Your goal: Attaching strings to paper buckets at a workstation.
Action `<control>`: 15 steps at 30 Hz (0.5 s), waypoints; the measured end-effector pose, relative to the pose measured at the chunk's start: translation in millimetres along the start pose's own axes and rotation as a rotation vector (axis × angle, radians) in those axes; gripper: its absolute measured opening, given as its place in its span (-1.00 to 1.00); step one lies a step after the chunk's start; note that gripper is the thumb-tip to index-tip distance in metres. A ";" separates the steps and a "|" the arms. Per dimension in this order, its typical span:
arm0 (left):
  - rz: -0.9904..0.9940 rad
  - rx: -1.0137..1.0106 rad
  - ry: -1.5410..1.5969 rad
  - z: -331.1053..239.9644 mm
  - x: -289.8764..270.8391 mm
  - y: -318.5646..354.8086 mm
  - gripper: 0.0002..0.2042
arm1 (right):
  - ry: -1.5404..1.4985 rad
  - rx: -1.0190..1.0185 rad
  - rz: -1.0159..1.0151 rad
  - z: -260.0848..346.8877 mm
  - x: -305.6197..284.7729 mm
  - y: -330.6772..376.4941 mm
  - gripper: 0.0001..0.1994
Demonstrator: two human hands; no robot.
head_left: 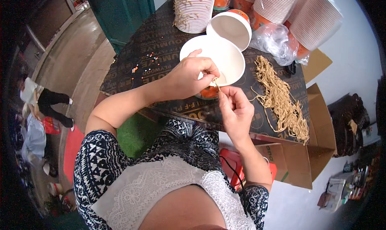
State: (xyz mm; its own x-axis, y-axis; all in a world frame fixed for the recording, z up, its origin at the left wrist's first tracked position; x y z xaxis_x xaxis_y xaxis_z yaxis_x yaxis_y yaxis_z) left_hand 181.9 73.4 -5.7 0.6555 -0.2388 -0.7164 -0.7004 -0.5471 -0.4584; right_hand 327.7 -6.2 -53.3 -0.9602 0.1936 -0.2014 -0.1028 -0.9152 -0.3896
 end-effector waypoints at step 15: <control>0.103 -0.202 0.142 5.7 -8.3 -15.9 -0.87 | 0.135 -0.049 -0.044 -9.4 -33.0 35.2 -0.97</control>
State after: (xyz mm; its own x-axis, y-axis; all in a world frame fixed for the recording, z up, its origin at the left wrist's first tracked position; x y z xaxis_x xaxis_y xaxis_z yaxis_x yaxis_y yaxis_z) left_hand 186.0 88.6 4.5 0.6266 -0.4038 -0.6666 -0.7043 -0.6596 -0.2625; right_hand 358.2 -41.4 -68.8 -0.9111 0.2817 -0.3009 -0.1280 -0.8873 -0.4430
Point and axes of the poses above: each hand's wrist, its own y-axis away from the middle knuckle, its own x-axis out of the palm, z = x × y, the point moved 5 cm from there along -y, towards the middle knuckle, and after that the axes turned 5 degrees about z, right-handed, at the moved point
